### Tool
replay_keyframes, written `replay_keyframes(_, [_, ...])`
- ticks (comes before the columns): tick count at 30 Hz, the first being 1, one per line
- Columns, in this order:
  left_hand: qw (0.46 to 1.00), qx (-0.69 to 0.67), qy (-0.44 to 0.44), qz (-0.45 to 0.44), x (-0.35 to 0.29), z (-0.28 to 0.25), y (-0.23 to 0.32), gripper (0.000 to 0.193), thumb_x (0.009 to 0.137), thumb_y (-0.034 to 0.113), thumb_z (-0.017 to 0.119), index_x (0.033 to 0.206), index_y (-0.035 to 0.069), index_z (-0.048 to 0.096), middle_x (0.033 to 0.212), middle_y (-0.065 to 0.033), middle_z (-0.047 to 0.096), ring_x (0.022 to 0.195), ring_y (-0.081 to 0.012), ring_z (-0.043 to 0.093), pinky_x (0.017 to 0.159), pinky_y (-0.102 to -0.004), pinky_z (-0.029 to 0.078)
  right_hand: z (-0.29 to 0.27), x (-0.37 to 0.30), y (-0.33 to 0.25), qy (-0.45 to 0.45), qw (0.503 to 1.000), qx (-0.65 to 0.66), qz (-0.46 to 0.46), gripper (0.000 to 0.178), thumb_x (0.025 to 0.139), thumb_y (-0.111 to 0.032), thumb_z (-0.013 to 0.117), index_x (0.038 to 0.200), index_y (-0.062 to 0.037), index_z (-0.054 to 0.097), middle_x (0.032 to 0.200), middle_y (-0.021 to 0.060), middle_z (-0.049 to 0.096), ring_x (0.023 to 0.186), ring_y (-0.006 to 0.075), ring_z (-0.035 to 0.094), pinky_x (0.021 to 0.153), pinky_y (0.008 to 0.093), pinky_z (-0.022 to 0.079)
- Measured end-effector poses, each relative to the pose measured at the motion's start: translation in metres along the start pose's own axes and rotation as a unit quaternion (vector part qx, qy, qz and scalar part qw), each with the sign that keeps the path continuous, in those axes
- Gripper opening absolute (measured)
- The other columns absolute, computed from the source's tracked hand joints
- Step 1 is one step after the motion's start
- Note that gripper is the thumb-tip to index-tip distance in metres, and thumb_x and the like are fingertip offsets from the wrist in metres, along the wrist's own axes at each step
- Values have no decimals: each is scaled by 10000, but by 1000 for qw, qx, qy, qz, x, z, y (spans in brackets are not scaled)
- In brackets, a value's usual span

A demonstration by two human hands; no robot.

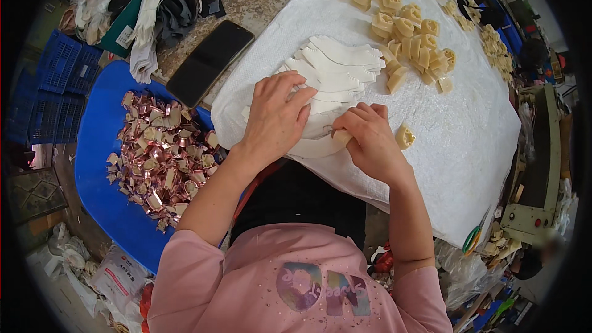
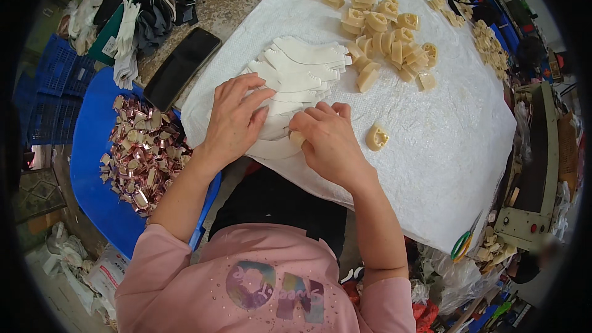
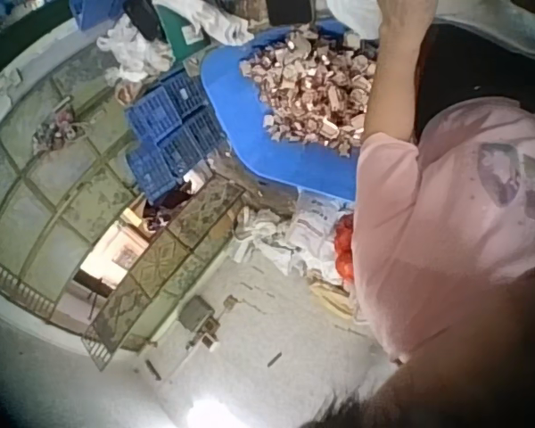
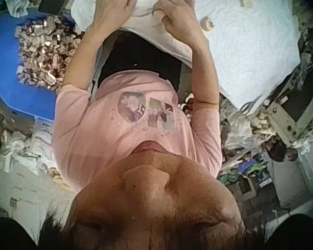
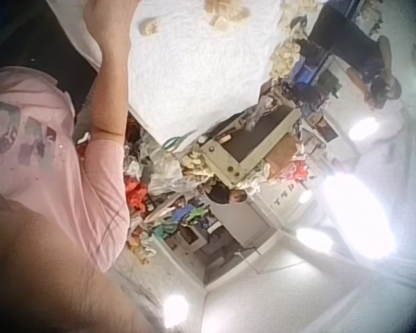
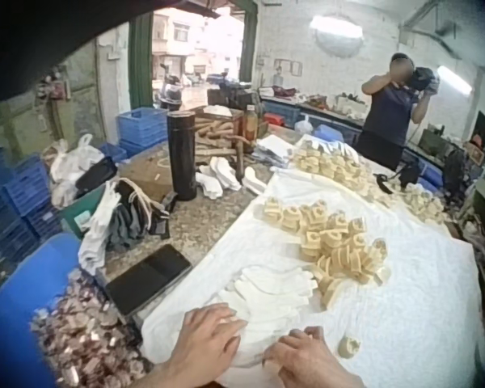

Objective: Assemble shoe components by inserting white curved pieces into foam blocks and attaching pinkish decorative elements.

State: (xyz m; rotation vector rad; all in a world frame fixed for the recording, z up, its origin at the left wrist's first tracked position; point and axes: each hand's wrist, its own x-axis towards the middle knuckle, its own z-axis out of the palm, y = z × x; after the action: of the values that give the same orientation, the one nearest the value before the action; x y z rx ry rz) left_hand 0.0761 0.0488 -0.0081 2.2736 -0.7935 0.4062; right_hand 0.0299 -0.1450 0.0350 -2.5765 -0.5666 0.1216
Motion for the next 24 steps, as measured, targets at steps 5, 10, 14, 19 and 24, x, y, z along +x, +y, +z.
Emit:
replay_keyframes(5, [997,-45,13,58,0,-25,12,319,742,146,673,1023,27,579,1061,-134,514,1040,-297,498,892,-384,376,-3,-6,2,113,983,143,13,278,679,102,520,883,-74,588,772,61,567,795,251,529,791,344,361])
replay_keyframes(10, [868,-446,100,-193,-20,-24,26,556,805,297,687,1188,-10,426,1175,-142,463,1081,-207,462,836,-334,394,-7,-9,-5,284,844,453,29,172,778,91,544,915,-11,558,860,78,576,806,165,545,749,272,430])
replay_keyframes(14, [680,-674,-47,-284,-31,-15,47,335,925,256,554,1088,-37,554,925,-73,601,801,-105,543,669,-245,434,3,-7,-7,183,878,441,-21,187,785,95,516,940,-1,556,872,84,574,803,181,542,762,279,431])
replay_keyframes(19, [804,-532,78,-254,-34,-11,26,279,969,200,459,960,-22,627,779,-54,628,663,-95,543,591,-241,440,-6,24,6,153,973,170,5,299,687,94,541,938,-45,626,869,88,572,873,268,523,811,365,398])
replay_keyframes(24, [924,-360,50,-120,-33,-6,23,170,900,159,557,937,5,619,859,-109,613,715,-210,578,657,-304,463,0,58,2,150,980,-121,-42,279,657,4,618,909,-103,672,931,50,543,970,236,471,873,437,295])
